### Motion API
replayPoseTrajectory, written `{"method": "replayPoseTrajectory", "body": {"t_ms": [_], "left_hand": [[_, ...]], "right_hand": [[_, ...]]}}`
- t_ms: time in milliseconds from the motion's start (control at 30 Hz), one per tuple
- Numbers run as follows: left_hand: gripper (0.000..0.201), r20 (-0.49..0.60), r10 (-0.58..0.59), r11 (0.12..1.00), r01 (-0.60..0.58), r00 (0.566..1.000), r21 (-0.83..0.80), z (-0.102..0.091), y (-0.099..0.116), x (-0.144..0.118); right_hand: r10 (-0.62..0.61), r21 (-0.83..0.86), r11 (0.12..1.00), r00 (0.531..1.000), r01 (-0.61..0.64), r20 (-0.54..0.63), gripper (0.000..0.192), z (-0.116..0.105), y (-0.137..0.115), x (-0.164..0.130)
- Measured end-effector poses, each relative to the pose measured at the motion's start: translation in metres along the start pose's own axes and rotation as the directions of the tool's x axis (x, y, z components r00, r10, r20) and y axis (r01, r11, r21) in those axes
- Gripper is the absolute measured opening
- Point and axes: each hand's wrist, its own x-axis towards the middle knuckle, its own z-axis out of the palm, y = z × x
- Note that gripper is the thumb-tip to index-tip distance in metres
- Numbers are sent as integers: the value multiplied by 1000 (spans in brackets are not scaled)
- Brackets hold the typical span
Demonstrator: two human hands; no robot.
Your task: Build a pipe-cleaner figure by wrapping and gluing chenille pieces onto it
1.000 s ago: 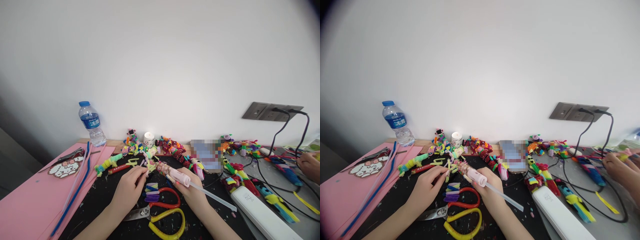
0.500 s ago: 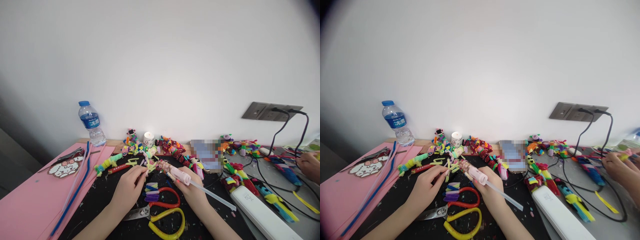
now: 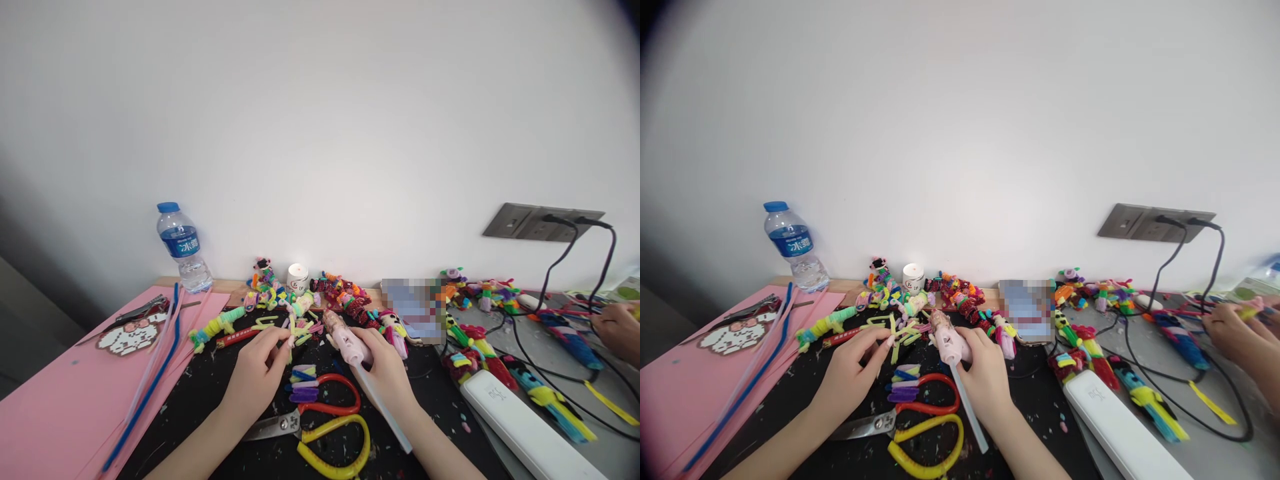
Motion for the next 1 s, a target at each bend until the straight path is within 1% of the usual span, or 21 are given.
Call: {"method": "replayPoseTrajectory", "body": {"t_ms": [100,200,367,500,667,767,833,900,1000], "left_hand": [[17,-7,-33,999,33,999,-16,-1,1,1],[16,15,-44,998,44,999,-45,-2,2,1],[16,140,23,993,-7,990,-117,-4,8,0],[14,238,67,984,-24,969,-178,-5,12,-1],[13,308,88,980,-27,947,-198,-6,16,-2],[13,363,97,976,-17,927,-218,-7,18,-2],[13,376,106,973,-19,921,-229,-8,18,-2],[13,378,112,972,-23,919,-233,-9,19,-2],[13,409,120,973,-25,905,-229,-10,21,-2]], "right_hand": [[9,-62,998,1000,-8,7,37,2,0,-1],[16,-150,989,1000,-15,8,38,3,2,-2],[24,-293,956,1000,-23,3,44,6,9,-3],[3,-338,941,1000,3,16,47,9,12,-5],[8,-317,948,1000,-7,3,47,6,4,-6],[-4,-292,956,999,-9,-44,46,0,-2,-4],[-19,-247,969,997,1,-69,44,-5,-4,-3],[-63,-165,985,995,49,-79,42,-8,-7,-4],[-169,6,985,984,170,-63,43,-11,-12,-7]]}}
